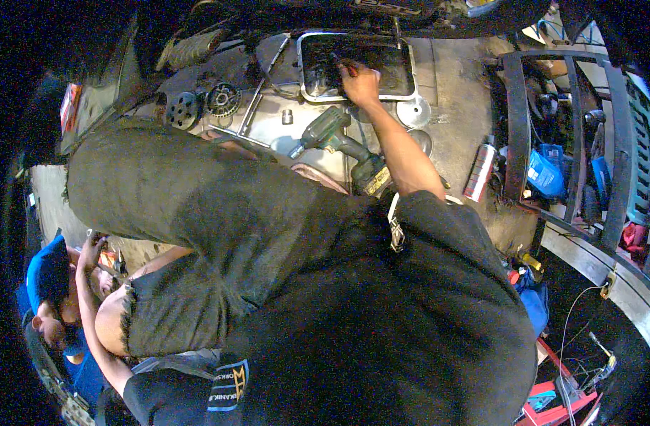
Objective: The person cleans motorcycle transmission components and the engine casing using a brush and liquid, then applies lubricant to the shaft.
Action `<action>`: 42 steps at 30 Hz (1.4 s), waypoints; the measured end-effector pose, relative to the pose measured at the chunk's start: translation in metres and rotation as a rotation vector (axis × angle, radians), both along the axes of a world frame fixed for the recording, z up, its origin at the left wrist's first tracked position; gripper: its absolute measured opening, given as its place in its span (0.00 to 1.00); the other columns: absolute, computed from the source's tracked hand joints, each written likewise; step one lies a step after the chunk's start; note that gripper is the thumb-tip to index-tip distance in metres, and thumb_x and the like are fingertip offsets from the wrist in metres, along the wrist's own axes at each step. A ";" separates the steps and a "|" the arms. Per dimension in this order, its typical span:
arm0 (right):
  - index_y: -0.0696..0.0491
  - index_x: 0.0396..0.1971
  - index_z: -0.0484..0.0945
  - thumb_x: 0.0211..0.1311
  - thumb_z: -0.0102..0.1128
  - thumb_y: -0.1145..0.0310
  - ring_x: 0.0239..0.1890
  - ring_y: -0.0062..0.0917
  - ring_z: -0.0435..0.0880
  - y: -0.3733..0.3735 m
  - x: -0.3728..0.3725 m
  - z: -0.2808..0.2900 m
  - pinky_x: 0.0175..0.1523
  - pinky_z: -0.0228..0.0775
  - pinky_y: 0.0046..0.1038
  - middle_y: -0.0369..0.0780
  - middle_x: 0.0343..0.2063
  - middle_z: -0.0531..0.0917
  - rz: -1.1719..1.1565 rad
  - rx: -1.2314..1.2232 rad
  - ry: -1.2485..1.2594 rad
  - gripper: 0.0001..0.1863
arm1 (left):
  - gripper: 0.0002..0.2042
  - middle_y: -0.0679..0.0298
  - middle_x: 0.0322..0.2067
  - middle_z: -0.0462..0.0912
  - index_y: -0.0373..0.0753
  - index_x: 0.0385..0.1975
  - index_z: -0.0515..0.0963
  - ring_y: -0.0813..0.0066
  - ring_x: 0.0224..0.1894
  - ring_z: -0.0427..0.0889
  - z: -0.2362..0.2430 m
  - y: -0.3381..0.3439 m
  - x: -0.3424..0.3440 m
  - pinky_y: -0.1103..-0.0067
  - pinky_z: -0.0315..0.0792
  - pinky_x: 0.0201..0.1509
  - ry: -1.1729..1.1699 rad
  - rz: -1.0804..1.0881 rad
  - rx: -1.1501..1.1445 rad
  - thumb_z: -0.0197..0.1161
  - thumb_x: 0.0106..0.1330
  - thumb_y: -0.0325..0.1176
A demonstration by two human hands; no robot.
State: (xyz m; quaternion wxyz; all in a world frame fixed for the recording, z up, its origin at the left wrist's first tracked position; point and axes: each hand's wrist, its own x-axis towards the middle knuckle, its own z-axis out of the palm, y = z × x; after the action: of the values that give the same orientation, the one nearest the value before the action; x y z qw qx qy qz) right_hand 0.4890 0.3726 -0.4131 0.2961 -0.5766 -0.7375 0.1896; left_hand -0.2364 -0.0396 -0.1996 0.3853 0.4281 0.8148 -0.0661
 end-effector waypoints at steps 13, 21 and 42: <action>0.53 0.32 0.83 0.55 0.63 0.65 0.32 0.40 0.83 -0.050 -0.108 0.138 0.42 0.68 0.38 0.45 0.27 0.84 0.105 0.337 0.340 0.08 | 0.12 0.59 0.39 0.81 0.33 0.49 0.74 0.71 0.39 0.79 0.006 -0.009 -0.002 0.75 0.73 0.46 -0.057 0.072 -0.036 0.54 0.70 0.31; 0.58 0.36 0.81 0.60 0.60 0.65 0.31 0.42 0.81 -0.047 -0.027 0.128 0.34 0.70 0.41 0.49 0.29 0.83 -0.222 0.459 0.241 0.12 | 0.13 0.58 0.40 0.81 0.32 0.48 0.73 0.70 0.38 0.79 -0.001 0.008 0.007 0.74 0.73 0.46 -0.007 0.010 -0.005 0.54 0.70 0.33; 0.56 0.35 0.81 0.62 0.59 0.66 0.41 0.37 0.81 -0.045 0.026 0.122 0.54 0.64 0.36 0.43 0.34 0.84 -0.065 0.469 0.026 0.09 | 0.13 0.59 0.37 0.81 0.35 0.50 0.74 0.72 0.36 0.79 0.007 0.013 0.017 0.74 0.74 0.43 -0.011 -0.006 -0.029 0.54 0.71 0.34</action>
State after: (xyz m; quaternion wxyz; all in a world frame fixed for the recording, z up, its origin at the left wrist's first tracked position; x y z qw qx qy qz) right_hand 0.5149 0.3273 -0.2909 0.4374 -0.5132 -0.7384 0.0110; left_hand -0.2198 -0.0263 -0.1929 0.3956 0.4250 0.8105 -0.0768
